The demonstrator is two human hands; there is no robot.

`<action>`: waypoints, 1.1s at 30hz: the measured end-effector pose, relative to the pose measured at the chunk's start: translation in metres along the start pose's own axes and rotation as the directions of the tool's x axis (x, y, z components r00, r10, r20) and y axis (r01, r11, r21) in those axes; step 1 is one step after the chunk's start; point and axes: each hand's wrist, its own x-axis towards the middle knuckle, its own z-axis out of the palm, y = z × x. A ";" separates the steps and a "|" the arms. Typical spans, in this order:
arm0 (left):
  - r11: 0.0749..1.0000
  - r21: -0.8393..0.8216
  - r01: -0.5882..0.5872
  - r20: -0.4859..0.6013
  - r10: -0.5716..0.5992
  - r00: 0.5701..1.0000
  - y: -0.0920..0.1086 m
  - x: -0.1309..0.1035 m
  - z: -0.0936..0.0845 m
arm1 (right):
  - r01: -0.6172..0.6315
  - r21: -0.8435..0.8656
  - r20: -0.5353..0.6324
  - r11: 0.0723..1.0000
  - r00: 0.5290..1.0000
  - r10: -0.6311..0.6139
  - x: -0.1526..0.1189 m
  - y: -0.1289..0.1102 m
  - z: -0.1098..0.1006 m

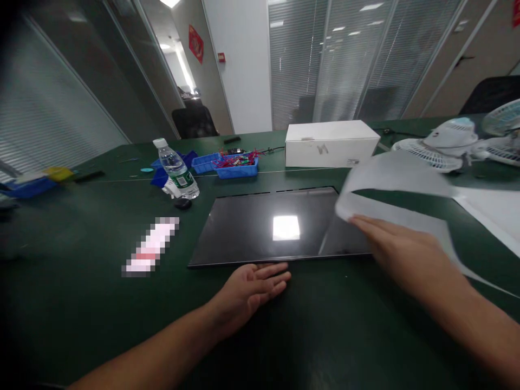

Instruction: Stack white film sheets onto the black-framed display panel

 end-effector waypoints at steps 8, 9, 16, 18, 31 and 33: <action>0.479 0.743 -0.467 0.175 0.535 0.827 0.041 -0.012 -0.016 | 0.395 0.160 -0.005 0.905 0.917 -0.400 0.055 -0.089 0.064; 0.265 0.811 -0.522 0.210 0.701 0.682 0.051 -0.011 -0.022 | 0.407 0.188 0.000 0.894 0.910 -0.414 0.056 -0.093 0.069; -0.230 0.973 0.013 0.186 0.817 0.546 0.095 0.032 -0.097 | 0.347 0.359 0.008 0.867 0.927 -0.374 0.048 -0.092 0.067; -0.192 0.977 0.097 0.084 0.754 0.652 0.093 0.042 -0.113 | 0.330 0.430 -0.008 0.841 0.932 -0.362 0.044 -0.089 0.063; -0.299 0.917 0.265 0.009 0.678 0.735 0.089 0.062 -0.118 | -0.537 0.177 0.303 0.825 0.827 0.474 0.031 0.043 0.085; -0.316 0.912 0.261 0.021 0.671 0.741 0.088 0.063 -0.118 | -0.563 0.180 0.324 0.806 0.808 0.492 0.029 0.046 0.085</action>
